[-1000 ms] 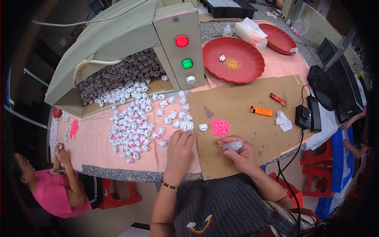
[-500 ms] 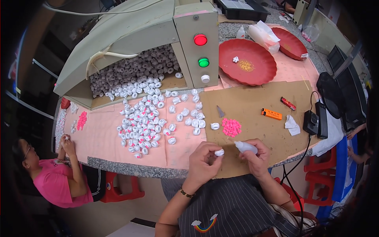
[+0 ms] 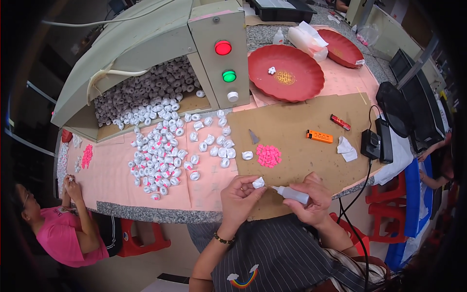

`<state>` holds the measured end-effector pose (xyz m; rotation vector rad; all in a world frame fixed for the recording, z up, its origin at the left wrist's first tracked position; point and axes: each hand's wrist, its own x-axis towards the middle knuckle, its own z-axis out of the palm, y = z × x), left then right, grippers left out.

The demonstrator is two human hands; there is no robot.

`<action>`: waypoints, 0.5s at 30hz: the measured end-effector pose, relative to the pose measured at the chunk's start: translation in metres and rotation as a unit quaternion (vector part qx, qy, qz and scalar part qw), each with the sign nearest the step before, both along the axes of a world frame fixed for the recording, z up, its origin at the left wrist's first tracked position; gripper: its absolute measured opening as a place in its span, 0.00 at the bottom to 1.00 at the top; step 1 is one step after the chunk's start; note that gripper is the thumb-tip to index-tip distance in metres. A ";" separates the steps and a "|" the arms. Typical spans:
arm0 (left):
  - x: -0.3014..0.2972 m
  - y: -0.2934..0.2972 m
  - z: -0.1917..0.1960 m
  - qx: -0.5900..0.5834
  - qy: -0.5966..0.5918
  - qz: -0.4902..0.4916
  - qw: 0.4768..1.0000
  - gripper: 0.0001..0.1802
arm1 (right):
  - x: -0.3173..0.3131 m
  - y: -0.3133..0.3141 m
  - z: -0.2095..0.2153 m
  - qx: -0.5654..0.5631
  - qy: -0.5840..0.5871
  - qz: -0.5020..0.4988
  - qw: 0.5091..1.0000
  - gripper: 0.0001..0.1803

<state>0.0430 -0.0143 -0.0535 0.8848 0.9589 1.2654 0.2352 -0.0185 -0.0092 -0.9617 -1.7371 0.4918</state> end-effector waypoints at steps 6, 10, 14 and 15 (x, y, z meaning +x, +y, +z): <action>0.000 0.000 0.000 0.007 0.018 -0.001 1.000 0.15 | -0.001 0.003 -0.003 0.014 -0.021 -0.007 1.000 0.19; 0.000 -0.001 -0.001 0.004 0.018 0.002 1.000 0.15 | -0.002 0.003 -0.004 0.011 -0.020 -0.007 1.000 0.19; 0.001 0.000 0.001 0.008 0.019 0.005 1.000 0.16 | -0.002 0.003 -0.004 0.018 -0.023 -0.006 1.000 0.19; 0.001 0.000 0.000 0.008 0.018 0.005 1.000 0.16 | -0.002 0.003 -0.004 0.019 -0.024 -0.007 0.999 0.19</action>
